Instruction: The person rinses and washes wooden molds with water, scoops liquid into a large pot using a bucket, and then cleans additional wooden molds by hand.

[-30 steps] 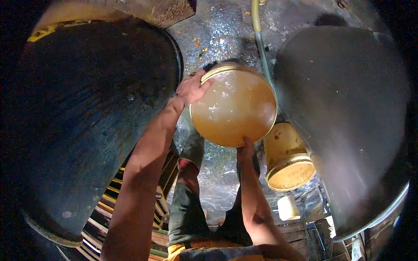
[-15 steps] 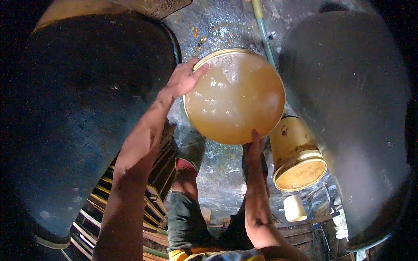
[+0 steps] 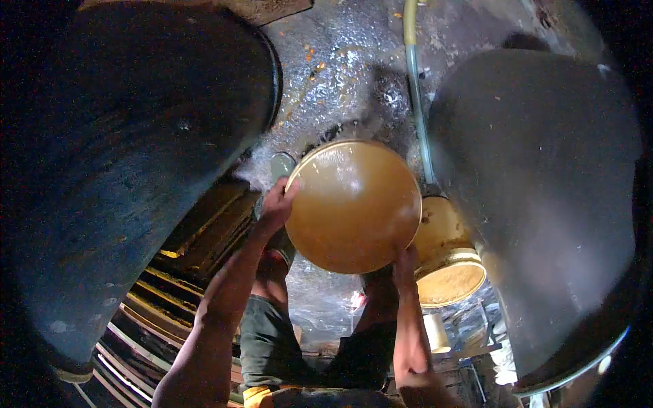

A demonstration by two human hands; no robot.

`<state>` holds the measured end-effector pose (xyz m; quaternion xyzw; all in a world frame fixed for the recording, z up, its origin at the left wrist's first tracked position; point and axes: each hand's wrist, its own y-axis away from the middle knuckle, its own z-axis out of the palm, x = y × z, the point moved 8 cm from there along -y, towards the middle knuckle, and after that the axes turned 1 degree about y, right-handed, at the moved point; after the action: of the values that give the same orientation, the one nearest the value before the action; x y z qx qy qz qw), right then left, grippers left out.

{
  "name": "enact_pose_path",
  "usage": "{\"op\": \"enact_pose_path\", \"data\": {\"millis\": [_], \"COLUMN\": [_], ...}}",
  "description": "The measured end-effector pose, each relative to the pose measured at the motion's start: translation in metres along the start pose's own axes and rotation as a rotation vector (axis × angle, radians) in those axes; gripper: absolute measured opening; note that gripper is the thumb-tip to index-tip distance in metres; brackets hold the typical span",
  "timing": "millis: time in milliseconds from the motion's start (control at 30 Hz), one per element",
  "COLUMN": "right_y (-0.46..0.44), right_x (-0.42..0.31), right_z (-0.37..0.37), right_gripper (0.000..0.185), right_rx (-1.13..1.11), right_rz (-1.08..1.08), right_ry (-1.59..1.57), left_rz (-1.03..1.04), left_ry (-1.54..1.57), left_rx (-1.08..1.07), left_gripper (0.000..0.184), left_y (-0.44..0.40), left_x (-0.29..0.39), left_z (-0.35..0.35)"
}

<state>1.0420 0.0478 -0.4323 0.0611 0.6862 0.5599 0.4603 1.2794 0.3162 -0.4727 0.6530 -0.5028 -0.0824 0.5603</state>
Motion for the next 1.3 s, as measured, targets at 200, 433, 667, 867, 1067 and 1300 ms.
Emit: {"op": "enact_pose_path", "data": {"millis": [200, 433, 667, 867, 1067, 1300], "right_y": [0.032, 0.086, 0.193, 0.323, 0.469, 0.562], "right_x": [0.000, -0.027, -0.193, -0.371, -0.518, -0.589], "right_z": [-0.013, -0.032, 0.034, 0.114, 0.248, 0.388], "right_gripper": [0.044, 0.032, 0.039, 0.057, 0.043, 0.036], "right_rx": [0.032, 0.000, -0.145, -0.399, -0.673, -0.895], "right_rz": [0.212, 0.130, -0.123, -0.435, -0.756, -0.869], "right_ry": [0.131, 0.207, 0.089, 0.161, 0.148, 0.362], "left_rz": [0.037, 0.252, 0.021, 0.428, 0.578, 0.506], "left_ry": [0.224, 0.337, 0.355, 0.630, 1.920, 2.203], "left_rx": [0.011, 0.130, 0.223, 0.349, 0.104, 0.095], "left_gripper": [0.042, 0.043, 0.045, 0.032, 0.057, 0.068], "left_y": [0.055, 0.149, 0.279, 0.407, 0.452, 0.482], "left_x": [0.005, 0.077, 0.100, 0.188, 0.226, 0.240], "left_z": [0.004, -0.056, -0.143, -0.260, -0.335, -0.416]}}
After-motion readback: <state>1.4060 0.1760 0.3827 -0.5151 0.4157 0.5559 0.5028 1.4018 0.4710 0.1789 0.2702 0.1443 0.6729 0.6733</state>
